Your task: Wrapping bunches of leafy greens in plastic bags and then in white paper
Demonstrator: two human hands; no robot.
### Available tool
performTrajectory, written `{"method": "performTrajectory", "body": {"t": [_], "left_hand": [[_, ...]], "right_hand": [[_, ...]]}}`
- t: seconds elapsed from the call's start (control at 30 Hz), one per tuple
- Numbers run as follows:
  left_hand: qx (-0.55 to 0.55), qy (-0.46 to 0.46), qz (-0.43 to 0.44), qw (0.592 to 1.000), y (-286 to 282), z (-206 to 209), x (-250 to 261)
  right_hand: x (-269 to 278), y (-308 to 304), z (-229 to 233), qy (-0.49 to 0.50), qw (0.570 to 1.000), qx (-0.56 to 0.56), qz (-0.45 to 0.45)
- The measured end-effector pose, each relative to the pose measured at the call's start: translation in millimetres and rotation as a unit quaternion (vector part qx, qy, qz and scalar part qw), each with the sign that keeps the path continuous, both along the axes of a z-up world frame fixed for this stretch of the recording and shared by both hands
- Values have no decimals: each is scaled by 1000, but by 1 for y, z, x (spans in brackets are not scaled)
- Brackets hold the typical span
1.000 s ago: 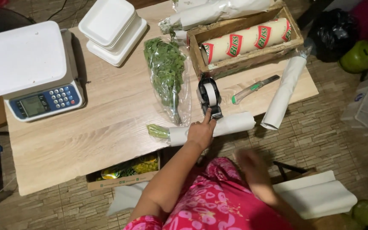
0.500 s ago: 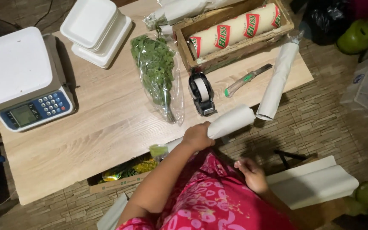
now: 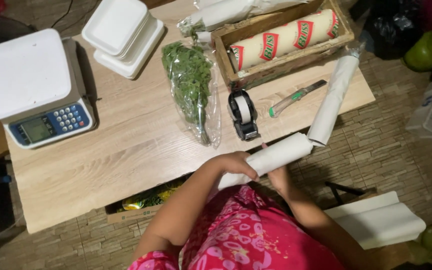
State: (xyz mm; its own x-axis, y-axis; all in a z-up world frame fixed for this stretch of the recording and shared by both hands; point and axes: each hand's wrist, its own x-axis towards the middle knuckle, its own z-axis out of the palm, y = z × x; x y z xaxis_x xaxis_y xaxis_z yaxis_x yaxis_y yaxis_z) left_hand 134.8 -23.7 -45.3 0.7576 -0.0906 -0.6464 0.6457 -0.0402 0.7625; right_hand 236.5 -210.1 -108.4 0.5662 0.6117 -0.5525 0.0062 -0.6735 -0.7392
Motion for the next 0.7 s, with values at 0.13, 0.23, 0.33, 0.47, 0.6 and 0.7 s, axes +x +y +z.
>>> {"method": "performTrajectory", "body": {"t": [0.13,0.23,0.33,0.47,0.6,0.7], "left_hand": [[1,-1,-30,1000,-6,-12,6],[32,-16,-44,998,-6,-27,5],[112,-20,-78,990,-2,-11,-2],[232,-8,-117,965,-8,-15,-2],[290,-17,-138,947,-14,-23,-2],[315,-16,-164,935,-19,7,-6]], "right_hand": [[-6,2,51,-28,990,-44,131],[1,-14,90,-48,975,-72,206],[12,-16,138,-161,952,-70,252],[54,6,67,-601,768,122,187],[81,56,31,-437,854,31,282],[94,63,-6,-437,837,60,324]]}}
